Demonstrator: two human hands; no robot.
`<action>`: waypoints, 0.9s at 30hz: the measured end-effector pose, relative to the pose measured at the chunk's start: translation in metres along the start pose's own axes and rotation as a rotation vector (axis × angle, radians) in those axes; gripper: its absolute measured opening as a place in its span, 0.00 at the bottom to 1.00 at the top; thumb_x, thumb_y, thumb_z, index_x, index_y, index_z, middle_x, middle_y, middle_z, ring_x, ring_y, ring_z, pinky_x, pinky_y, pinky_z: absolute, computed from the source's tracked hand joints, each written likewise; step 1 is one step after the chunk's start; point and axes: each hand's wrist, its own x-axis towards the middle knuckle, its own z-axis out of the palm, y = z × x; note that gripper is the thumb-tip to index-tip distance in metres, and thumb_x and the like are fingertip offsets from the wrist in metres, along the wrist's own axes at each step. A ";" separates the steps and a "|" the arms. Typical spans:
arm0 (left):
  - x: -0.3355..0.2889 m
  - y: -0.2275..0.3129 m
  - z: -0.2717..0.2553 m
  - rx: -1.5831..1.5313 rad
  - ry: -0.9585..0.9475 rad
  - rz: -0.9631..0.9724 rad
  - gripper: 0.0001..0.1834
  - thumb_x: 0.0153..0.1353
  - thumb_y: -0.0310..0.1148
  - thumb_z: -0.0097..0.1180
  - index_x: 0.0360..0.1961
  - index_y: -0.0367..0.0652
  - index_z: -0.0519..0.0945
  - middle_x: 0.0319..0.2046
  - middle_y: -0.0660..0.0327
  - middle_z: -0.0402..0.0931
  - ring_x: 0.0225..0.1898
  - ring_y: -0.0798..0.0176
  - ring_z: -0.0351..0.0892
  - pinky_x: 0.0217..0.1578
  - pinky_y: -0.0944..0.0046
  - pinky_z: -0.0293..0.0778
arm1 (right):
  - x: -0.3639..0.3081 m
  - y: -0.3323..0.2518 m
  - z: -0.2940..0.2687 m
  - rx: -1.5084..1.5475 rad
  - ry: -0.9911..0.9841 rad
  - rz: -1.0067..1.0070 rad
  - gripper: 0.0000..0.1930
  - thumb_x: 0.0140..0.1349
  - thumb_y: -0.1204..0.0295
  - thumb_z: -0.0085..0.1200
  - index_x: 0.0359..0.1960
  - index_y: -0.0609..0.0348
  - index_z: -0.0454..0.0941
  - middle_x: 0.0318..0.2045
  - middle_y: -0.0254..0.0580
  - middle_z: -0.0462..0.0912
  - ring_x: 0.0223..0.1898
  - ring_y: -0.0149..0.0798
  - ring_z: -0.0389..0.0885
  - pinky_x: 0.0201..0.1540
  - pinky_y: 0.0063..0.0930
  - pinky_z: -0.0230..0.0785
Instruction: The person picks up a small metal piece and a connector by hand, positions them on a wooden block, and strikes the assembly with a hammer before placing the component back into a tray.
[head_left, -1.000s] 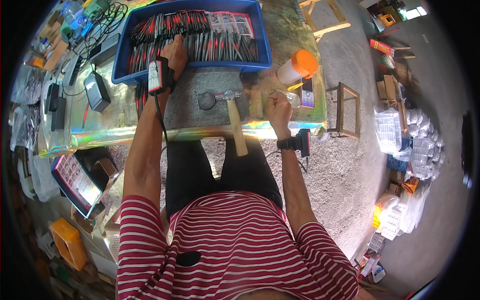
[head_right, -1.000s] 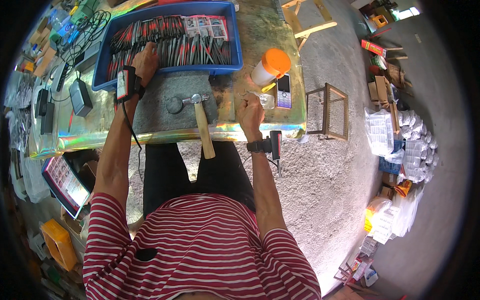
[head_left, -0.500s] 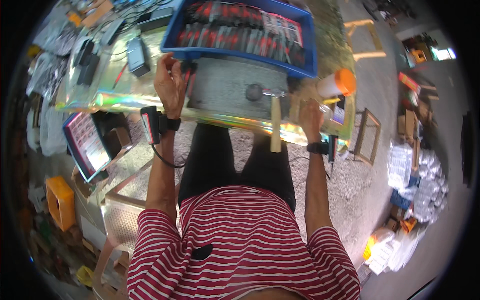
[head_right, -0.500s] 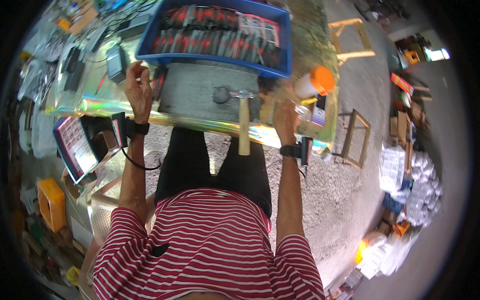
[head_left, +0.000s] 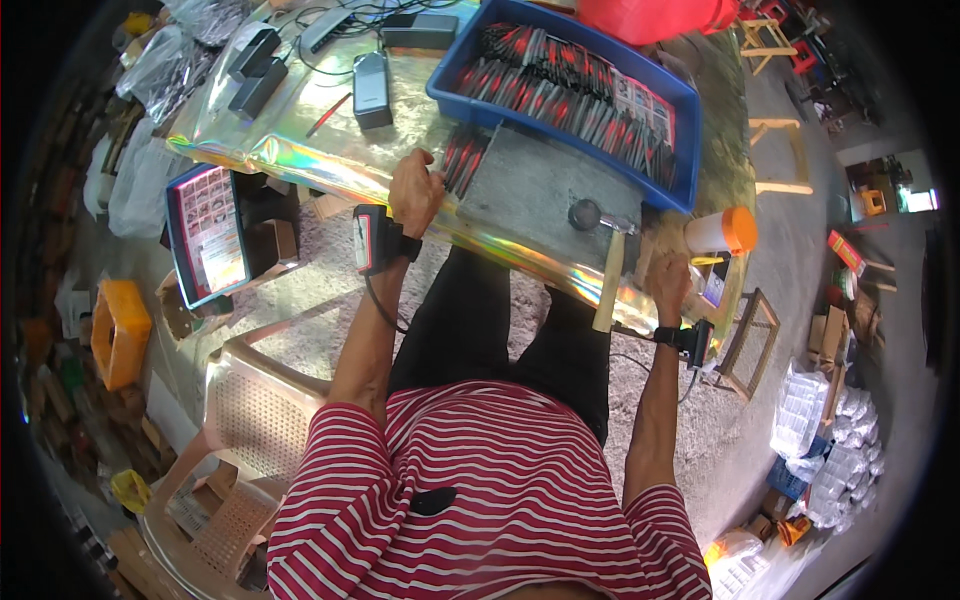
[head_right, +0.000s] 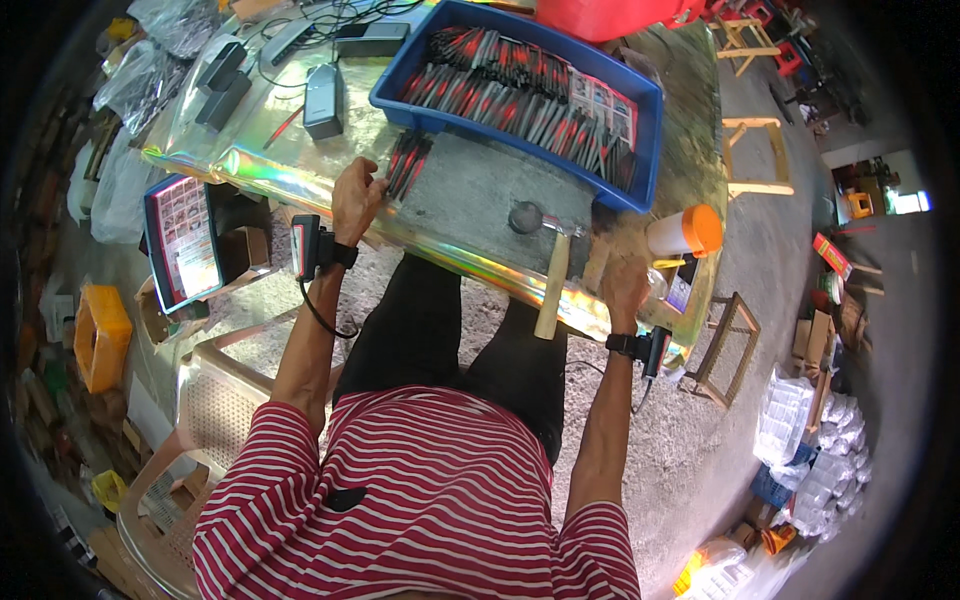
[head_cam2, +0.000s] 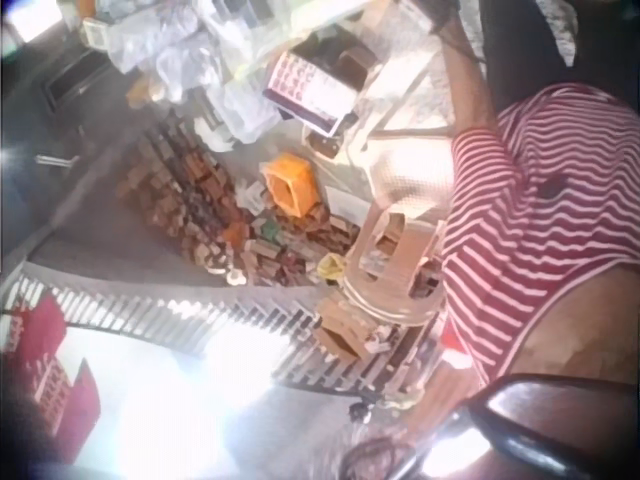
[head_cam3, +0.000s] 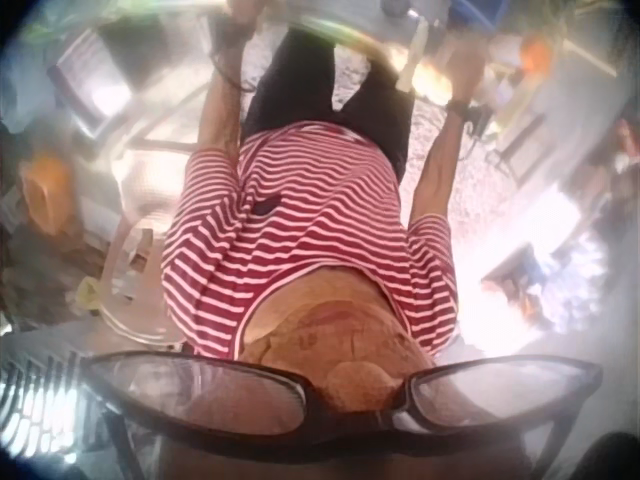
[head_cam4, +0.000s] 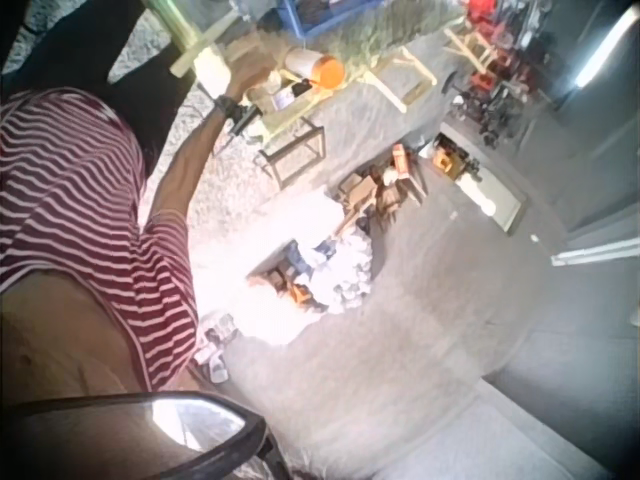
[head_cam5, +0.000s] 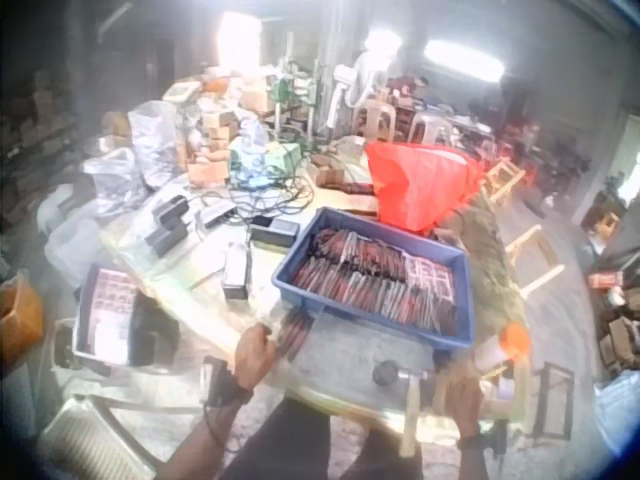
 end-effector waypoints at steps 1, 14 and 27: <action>-0.001 0.003 0.002 -0.015 -0.012 0.006 0.12 0.44 0.27 0.51 0.31 0.34 0.69 0.22 0.52 0.71 0.24 0.56 0.71 0.27 0.60 0.66 | 0.001 0.001 -0.002 -0.036 -0.008 0.021 0.12 0.52 0.66 0.41 0.22 0.66 0.65 0.21 0.62 0.72 0.27 0.59 0.72 0.28 0.47 0.61; 0.011 -0.007 -0.002 0.136 -0.177 -0.022 0.13 0.41 0.24 0.49 0.33 0.42 0.71 0.22 0.50 0.73 0.27 0.45 0.72 0.29 0.51 0.66 | -0.002 0.010 -0.007 1.047 -0.134 0.266 0.07 0.54 0.74 0.45 0.20 0.59 0.65 0.16 0.32 0.67 0.17 0.22 0.64 0.17 0.14 0.59; 0.002 -0.003 -0.030 -0.845 -0.253 -0.472 0.18 0.50 0.30 0.49 0.41 0.30 0.69 0.28 0.62 0.68 0.26 0.70 0.68 0.24 0.73 0.70 | -0.003 -0.002 -0.008 0.695 -0.062 0.192 0.05 0.51 0.74 0.45 0.20 0.61 0.67 0.12 0.34 0.68 0.15 0.29 0.67 0.16 0.23 0.60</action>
